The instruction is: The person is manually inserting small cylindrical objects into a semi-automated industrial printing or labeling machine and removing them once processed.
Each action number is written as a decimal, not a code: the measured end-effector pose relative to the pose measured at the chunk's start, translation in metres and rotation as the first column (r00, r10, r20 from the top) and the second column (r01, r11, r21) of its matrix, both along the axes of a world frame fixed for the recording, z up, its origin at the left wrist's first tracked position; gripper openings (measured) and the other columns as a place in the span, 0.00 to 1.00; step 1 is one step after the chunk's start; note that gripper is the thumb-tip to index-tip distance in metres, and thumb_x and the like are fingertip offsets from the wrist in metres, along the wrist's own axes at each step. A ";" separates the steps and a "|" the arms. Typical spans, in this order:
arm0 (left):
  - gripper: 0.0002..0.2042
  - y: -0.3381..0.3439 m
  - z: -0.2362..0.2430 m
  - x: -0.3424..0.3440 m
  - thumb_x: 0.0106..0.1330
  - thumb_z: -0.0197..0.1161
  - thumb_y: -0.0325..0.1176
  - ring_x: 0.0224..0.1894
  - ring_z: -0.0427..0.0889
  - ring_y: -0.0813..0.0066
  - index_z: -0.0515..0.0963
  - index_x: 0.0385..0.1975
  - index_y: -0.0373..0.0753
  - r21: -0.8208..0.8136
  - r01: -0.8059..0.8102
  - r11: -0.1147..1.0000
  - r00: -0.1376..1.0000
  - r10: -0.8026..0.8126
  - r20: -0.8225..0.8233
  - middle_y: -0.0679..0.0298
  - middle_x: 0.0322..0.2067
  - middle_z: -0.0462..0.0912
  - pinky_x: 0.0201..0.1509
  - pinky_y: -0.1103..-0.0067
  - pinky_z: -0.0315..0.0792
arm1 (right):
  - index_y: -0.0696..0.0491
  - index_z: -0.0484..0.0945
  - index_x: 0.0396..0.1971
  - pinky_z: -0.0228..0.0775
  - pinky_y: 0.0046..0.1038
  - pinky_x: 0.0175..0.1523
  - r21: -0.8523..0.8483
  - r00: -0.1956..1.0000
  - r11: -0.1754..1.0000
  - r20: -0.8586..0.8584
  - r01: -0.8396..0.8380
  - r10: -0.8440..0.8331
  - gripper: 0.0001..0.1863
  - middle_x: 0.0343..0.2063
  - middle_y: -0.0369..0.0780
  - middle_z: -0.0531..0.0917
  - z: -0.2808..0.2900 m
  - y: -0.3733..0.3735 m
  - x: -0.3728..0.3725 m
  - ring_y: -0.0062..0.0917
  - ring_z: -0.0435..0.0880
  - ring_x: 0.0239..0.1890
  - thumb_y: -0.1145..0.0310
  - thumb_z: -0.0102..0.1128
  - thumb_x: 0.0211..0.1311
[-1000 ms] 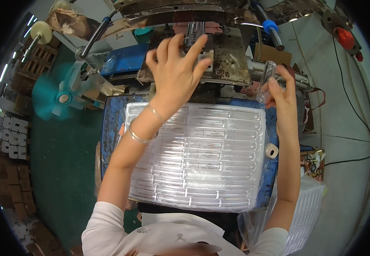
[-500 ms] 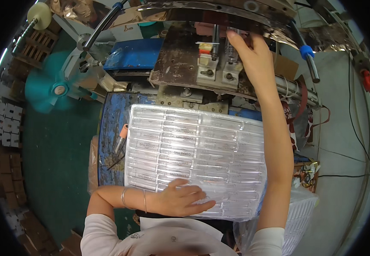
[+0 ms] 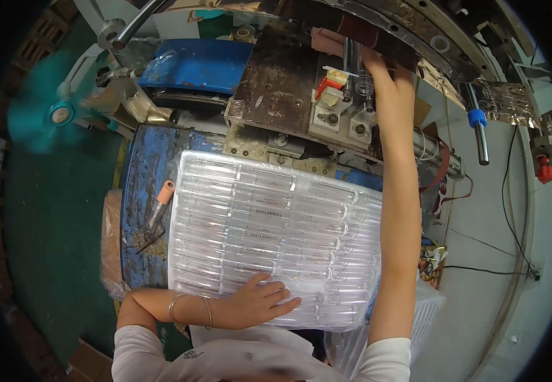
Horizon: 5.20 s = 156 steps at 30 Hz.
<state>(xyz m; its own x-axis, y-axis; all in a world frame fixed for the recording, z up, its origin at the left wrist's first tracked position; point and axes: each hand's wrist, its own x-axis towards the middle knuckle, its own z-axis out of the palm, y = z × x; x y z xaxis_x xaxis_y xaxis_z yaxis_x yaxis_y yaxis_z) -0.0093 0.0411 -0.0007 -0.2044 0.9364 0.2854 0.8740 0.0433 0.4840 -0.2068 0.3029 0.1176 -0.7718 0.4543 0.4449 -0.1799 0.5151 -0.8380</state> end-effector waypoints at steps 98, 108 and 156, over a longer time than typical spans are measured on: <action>0.10 0.001 0.027 0.025 0.48 0.62 0.33 0.41 0.70 0.71 0.75 0.30 0.42 0.019 -0.198 0.980 0.975 0.198 -0.098 0.67 0.34 0.75 0.44 0.70 0.63 | 0.56 0.73 0.40 0.63 0.19 0.44 -0.147 0.835 0.926 0.401 -0.348 0.378 0.13 0.39 0.34 0.77 -0.043 0.003 0.254 0.18 0.73 0.38 0.67 0.54 0.57; 0.14 0.000 0.021 0.034 0.47 0.64 0.38 0.37 0.69 0.70 0.75 0.32 0.40 -0.147 -0.057 0.987 0.990 0.036 -0.140 0.66 0.31 0.71 0.46 0.72 0.60 | 0.55 0.73 0.41 0.61 0.17 0.44 -0.227 0.763 0.886 0.450 -0.405 0.464 0.12 0.38 0.32 0.76 -0.056 0.006 0.234 0.14 0.71 0.38 0.68 0.53 0.58; 0.18 0.003 -0.002 -0.006 0.55 0.51 0.31 0.45 0.68 0.70 0.70 0.47 0.38 0.042 -0.100 0.994 0.993 0.103 -0.063 0.64 0.32 0.71 0.56 0.68 0.54 | 0.62 0.71 0.46 0.54 0.25 0.56 -0.092 0.977 0.975 -0.079 -0.203 0.196 0.26 0.45 0.45 0.72 -0.018 0.027 -0.017 0.28 0.70 0.49 0.55 0.53 0.55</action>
<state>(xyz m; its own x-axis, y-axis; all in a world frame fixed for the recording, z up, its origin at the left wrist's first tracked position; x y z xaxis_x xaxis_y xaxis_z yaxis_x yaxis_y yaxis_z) -0.0150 0.0444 -0.0025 -0.2778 0.8997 0.3368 0.8957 0.1159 0.4293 -0.2235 0.3298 0.0999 -0.8206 0.3384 0.4606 -0.3296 0.3782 -0.8651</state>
